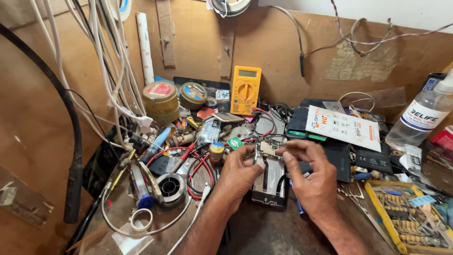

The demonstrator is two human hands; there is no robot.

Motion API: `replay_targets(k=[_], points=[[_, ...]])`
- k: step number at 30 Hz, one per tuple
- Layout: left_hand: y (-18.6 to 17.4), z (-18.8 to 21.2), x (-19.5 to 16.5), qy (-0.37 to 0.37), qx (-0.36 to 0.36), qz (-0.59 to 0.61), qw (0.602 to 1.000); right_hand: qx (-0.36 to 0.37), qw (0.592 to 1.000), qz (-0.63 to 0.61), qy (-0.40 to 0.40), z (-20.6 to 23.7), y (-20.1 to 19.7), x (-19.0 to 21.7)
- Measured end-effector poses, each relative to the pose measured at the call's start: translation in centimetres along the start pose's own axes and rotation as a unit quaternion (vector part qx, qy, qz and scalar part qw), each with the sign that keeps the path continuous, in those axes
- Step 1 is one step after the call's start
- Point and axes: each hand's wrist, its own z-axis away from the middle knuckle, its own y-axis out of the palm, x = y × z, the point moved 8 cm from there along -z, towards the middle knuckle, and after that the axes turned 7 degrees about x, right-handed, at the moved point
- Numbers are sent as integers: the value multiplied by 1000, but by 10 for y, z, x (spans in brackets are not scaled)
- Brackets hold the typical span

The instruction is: The person repeatedly handles a small electronic component, likely a phone motherboard, on a cluttered workbench. They use their fingers to press and adjust parts of the component while holding it steady with the other hand. The task appears to be a diagnostic or repair step without visible tools.

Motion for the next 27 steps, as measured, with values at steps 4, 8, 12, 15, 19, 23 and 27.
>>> replay_targets(k=[4,8,12,15,19,23,27], points=[[3,4,-8,15,18,2,1000,17,999,26,-21,0,11,8],[4,5,-9,2,9,-4,1000,17,999,36,-9,1,12,6],[5,4,-9,13,4,1,1000,7,999,44,-9,2,9,7],[3,2,-7,15,-7,-11,1000,-1,999,37,-3,2,8,6],[2,0,-3,12,-9,0,1000,-5,999,43,-15,3,6,9],[3,-2,-1,25,-1,20,999,2,999,12,-50,3,6,15],[4,-5,1,31,-1,21,999,-1,998,-45,-40,5,-2,18]])
